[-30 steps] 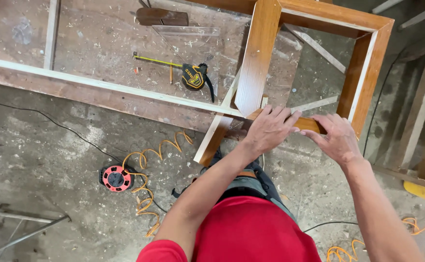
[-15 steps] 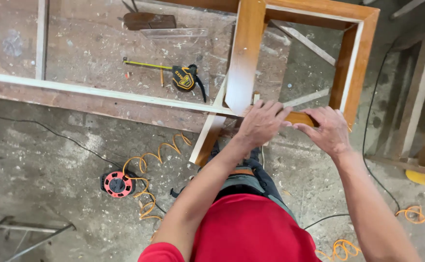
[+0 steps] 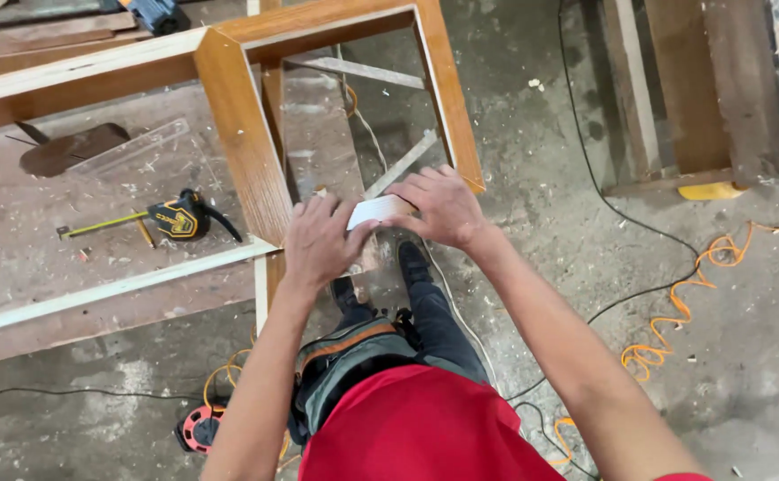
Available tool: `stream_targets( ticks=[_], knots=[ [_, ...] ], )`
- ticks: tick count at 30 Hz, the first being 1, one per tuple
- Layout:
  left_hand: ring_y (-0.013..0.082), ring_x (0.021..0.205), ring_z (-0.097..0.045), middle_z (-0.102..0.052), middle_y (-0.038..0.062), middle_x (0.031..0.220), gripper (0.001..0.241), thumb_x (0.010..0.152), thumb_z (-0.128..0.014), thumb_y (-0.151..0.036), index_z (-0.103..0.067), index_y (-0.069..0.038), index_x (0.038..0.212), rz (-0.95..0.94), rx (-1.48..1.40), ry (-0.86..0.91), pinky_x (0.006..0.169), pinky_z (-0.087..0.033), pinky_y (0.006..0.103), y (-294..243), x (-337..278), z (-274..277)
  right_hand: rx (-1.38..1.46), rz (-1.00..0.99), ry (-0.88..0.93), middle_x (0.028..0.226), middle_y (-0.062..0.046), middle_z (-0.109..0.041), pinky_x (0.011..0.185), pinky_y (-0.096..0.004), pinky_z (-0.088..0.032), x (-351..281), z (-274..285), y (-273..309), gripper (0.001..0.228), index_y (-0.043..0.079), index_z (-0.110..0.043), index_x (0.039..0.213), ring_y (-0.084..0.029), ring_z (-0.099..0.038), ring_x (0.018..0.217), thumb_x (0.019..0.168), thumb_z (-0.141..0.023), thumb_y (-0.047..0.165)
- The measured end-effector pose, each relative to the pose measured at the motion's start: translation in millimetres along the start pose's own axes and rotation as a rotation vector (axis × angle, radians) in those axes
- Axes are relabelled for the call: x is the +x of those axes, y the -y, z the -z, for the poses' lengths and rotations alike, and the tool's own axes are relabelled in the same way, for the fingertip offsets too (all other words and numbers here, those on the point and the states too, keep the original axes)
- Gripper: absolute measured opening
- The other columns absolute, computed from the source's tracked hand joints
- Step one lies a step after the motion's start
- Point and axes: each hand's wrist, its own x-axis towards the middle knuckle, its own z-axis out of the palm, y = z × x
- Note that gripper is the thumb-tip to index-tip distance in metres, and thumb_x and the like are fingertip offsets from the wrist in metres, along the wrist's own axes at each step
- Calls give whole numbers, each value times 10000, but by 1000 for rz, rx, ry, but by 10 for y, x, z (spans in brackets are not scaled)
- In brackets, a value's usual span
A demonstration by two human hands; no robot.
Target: Assembling and gluing wooden frame components in a woodworking shop.
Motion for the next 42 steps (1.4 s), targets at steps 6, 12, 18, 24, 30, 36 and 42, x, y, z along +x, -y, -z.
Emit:
stream_targets(
  ticks=[6,12,18,24,30,36,42],
  knots=[
    [260,864,-601,-645,53,949,441,948,-659,-497,-719,-120,1170,12,-13,45,738,-401,406,-57,88,30,-143,1,-166,1172,-122,-670,1054,-485,-408,-58,3,163,602,27,-649,1268,-293,-596,1110,882,-725,483],
    [262,878,-594,-631,59,935,450,931,-661,-503,-710,-130,1179,32,60,92,741,-397,404,-146,139,65,-14,-65,-159,1186,-143,-648,1095,-501,-393,-72,64,226,636,-20,-611,1291,-315,-591,1159,802,-790,344],
    [254,919,-591,-635,50,993,433,931,-671,-473,-693,-119,1179,10,67,71,774,-401,397,-154,150,45,112,43,-26,1010,-56,-666,857,-414,-450,-8,-2,-44,446,59,-667,1218,-240,-623,969,894,-772,348],
    [251,882,-597,-634,50,951,418,919,-697,-470,-701,-116,1142,60,26,116,753,-399,396,-145,203,66,118,114,9,960,-21,-676,757,-392,-452,60,64,-179,453,105,-705,1177,-218,-641,918,856,-758,421],
    [254,875,-604,-637,52,956,435,922,-699,-480,-699,-99,1131,40,58,80,748,-404,390,-131,198,7,167,91,18,984,-26,-688,779,-401,-500,82,38,-218,482,89,-726,1155,-214,-644,937,873,-743,479],
    [247,894,-614,-659,50,982,426,930,-700,-485,-697,-105,1123,8,102,51,759,-413,387,-133,198,-21,191,61,11,1001,-17,-694,760,-406,-485,90,47,-207,485,102,-734,1144,-217,-649,956,852,-738,489],
    [247,905,-615,-667,46,996,414,930,-701,-473,-695,-109,1127,37,66,75,776,-419,387,-134,191,0,258,16,58,983,-4,-695,750,-399,-507,126,54,-230,473,134,-746,1120,-225,-652,938,818,-764,496]
  ],
)
